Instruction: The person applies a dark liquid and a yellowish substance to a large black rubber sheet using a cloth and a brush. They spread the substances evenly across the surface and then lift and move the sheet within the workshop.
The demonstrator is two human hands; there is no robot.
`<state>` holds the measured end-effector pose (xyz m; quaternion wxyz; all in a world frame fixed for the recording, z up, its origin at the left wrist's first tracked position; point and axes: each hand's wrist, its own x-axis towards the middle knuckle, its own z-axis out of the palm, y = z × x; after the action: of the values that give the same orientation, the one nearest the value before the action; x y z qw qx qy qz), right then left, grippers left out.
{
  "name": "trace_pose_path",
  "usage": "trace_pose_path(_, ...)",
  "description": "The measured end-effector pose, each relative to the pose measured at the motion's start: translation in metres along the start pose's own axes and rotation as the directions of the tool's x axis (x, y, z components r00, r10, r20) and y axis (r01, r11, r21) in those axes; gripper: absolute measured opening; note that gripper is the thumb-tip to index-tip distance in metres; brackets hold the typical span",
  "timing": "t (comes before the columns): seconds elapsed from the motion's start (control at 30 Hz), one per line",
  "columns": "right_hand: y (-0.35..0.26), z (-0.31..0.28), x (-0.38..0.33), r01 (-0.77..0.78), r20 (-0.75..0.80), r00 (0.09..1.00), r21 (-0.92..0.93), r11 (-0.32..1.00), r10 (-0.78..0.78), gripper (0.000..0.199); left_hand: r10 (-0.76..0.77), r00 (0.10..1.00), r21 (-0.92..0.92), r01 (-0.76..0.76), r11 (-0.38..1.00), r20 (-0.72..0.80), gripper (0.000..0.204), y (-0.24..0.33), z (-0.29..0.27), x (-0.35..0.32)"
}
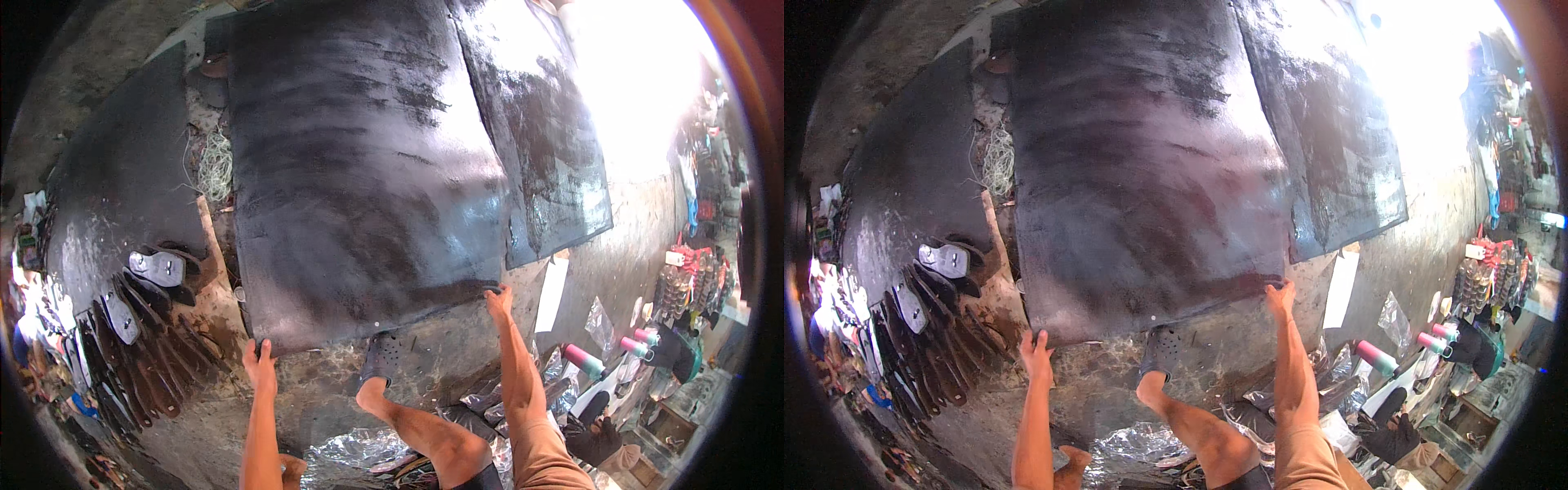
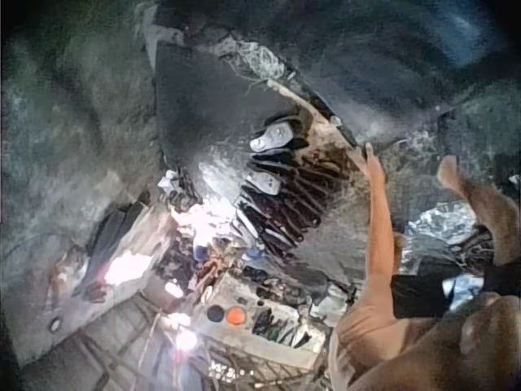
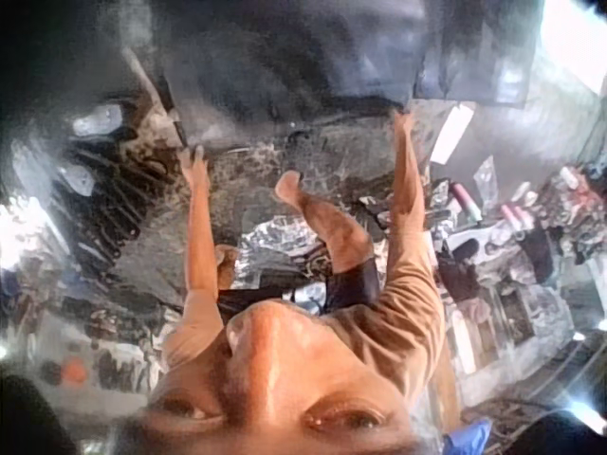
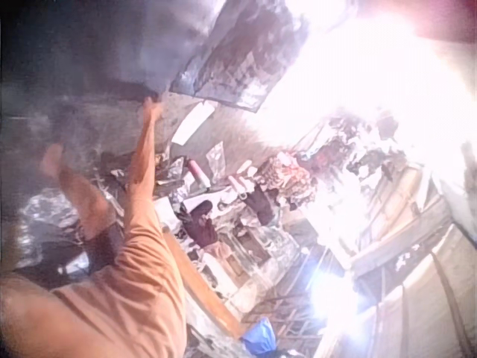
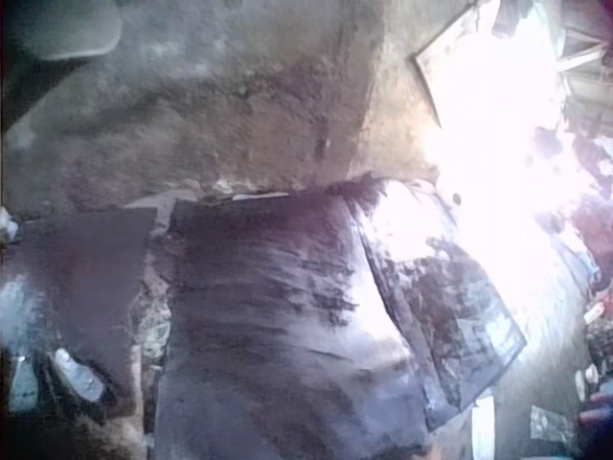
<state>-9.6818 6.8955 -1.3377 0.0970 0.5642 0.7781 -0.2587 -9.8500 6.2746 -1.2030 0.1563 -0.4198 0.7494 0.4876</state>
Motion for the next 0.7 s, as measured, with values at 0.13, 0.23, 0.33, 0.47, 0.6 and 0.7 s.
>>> trace_pose_path(0.13, -0.006, 0.013, -0.01, -0.425, 0.053, 0.902, 0.272, 0.863, 0.428, 0.066, 0.128, 0.979, -0.26, -0.084, 0.962, 0.16, 0.015, 0.124, -0.054, -0.094)
trace_pose_path(0.23, -0.017, -0.015, -0.031, -0.548, 0.385, 0.807, 0.771, 0.324, 0.447, 0.052, 0.114, 0.966, -0.432, -0.004, 0.902, 0.231, 0.009, 0.179, -0.063, -0.118)
trace_pose_path(0.33, -0.063, -0.036, -0.065, -0.569, 0.364, 0.762, 0.77, 0.287, 0.535, 0.048, 0.105, 0.967, -0.487, 0.022, 0.873, 0.231, 0.01, 0.182, -0.079, -0.113)
trace_pose_path(0.47, -0.04, -0.087, -0.067, -0.295, 0.213, 0.916, 0.932, 0.211, 0.34, 0.05, 0.062, 0.963, -0.298, 0.02, 0.954, 0.264, 0.017, 0.157, -0.059, -0.069)
trace_pose_path(0.6, -0.077, -0.124, -0.08, -0.234, 0.009, 0.952, 0.665, 0.709, 0.306, 0.045, 0.12, 0.937, -0.044, -0.112, 0.993, 0.327, 0.019, 0.089, -0.041, -0.022)
trace_pose_path(0.7, -0.108, -0.126, -0.084, -0.197, 0.007, 0.974, 0.528, 0.826, 0.228, 0.033, 0.071, 0.97, 0.072, -0.089, 0.993, 0.231, 0.019, 0.05, -0.074, 0.003)
